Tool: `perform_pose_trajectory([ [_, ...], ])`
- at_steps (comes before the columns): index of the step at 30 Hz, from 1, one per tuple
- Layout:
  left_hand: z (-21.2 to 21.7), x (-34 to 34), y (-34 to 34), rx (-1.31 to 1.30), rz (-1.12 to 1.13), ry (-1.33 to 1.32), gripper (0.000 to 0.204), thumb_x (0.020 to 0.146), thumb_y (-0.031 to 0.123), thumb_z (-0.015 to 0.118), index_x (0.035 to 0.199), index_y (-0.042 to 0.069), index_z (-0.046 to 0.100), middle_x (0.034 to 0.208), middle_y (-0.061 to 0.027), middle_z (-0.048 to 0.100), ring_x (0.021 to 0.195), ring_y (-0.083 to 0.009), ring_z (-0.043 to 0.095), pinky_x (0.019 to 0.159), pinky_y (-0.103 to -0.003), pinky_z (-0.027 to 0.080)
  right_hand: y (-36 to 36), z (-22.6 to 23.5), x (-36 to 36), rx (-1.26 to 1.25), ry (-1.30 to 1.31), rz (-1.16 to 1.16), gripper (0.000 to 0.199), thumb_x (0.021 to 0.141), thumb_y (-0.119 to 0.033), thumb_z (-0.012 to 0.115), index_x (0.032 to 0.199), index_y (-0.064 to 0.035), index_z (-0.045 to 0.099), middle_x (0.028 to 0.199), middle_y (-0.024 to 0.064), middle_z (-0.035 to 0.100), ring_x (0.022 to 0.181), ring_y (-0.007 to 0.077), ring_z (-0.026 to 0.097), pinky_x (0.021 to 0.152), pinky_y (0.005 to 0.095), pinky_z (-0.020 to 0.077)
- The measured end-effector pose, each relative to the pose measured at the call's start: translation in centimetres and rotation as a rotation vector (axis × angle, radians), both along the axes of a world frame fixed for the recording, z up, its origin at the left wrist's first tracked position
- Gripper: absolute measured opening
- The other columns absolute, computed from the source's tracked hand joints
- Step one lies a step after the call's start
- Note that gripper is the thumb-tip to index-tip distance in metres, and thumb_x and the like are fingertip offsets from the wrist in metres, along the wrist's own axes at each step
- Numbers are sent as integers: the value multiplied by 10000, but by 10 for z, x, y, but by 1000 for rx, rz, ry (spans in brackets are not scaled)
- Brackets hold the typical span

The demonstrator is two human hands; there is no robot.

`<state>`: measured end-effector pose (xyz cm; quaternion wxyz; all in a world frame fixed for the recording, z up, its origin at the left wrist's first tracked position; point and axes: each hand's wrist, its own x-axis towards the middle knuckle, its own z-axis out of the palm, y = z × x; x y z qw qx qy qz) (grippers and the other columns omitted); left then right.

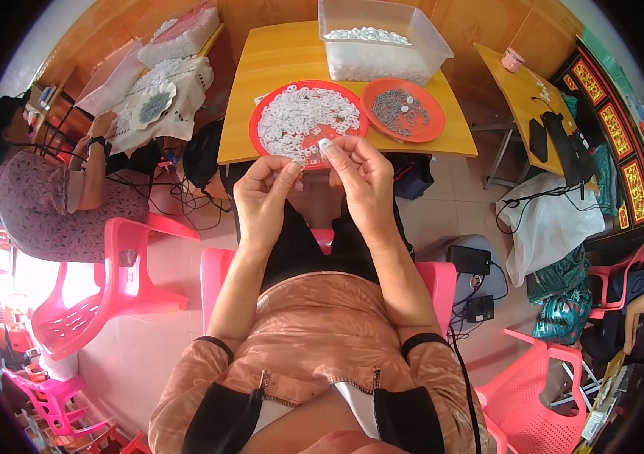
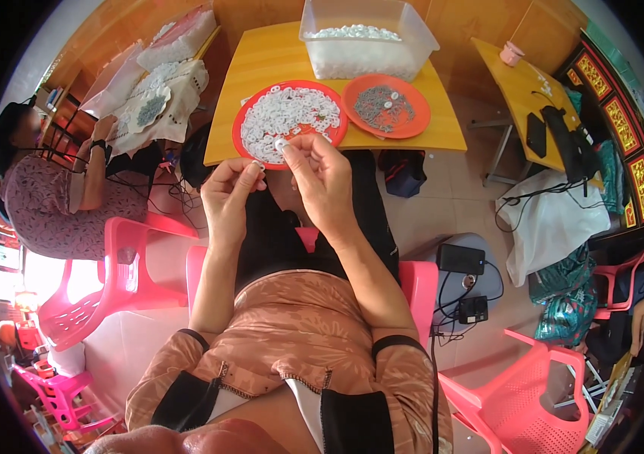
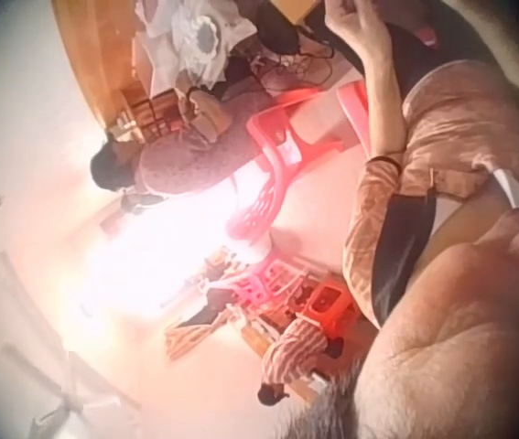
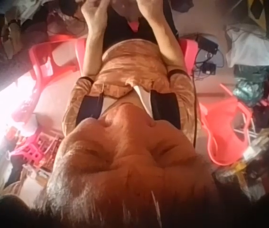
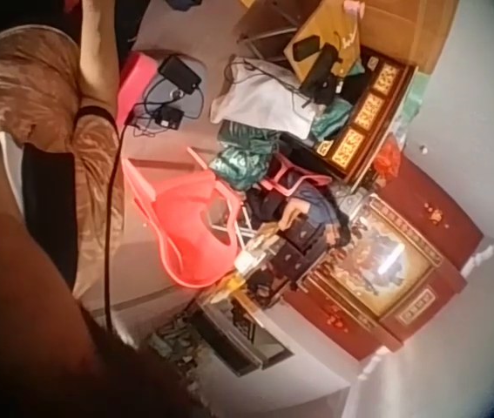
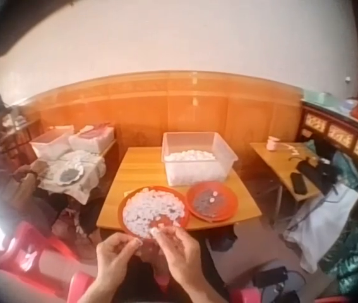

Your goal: Manually assembling small white plastic components at a workbench.

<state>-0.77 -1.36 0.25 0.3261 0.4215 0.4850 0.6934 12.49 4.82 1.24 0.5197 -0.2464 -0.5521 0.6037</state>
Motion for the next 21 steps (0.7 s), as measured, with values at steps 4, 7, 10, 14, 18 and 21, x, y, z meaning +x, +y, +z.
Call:
perform_pose_trajectory([
  [4,1,3,-1,-20,-32,-37,134,874,111,618,905,-19,621,792,-43,627,696,-93,575,671,-213,458,5,-6,3,-191,40,164,155,901,-171,586,935,-22,614,748,5,591,604,44,495,564,183,409],
  [7,2,4,-2,-20,-43,-36,130,872,107,619,902,-20,620,795,-42,624,705,-92,575,677,-215,460,4,-5,4,-204,38,215,149,900,-169,584,937,-29,615,745,12,596,608,47,511,568,184,421],
  [10,3,3,-3,-23,-50,-45,101,865,68,628,895,-26,606,796,-25,611,713,-72,559,674,-194,449,4,-3,6,-229,24,246,150,901,-170,582,939,-29,614,744,16,598,609,49,515,569,183,423],
  [14,4,3,-3,-11,-47,-51,93,865,64,626,886,-24,604,787,-21,608,712,-69,556,672,-192,446,4,-4,7,-238,15,256,156,900,-176,585,940,-28,613,743,18,599,609,52,517,568,181,424],
  [18,4,2,-3,-19,-21,10,80,857,56,627,858,-21,604,756,-15,607,699,-59,551,659,-184,437,3,-2,7,-207,-8,231,161,890,-182,603,926,-26,615,729,12,597,613,43,508,571,179,420],
  [21,4,3,-4,-29,-1,59,80,850,55,631,846,-21,606,742,-12,606,690,-53,549,652,-180,434,2,-2,6,-180,-31,207,165,884,-183,615,919,-21,617,721,8,596,613,37,497,570,179,410],
])
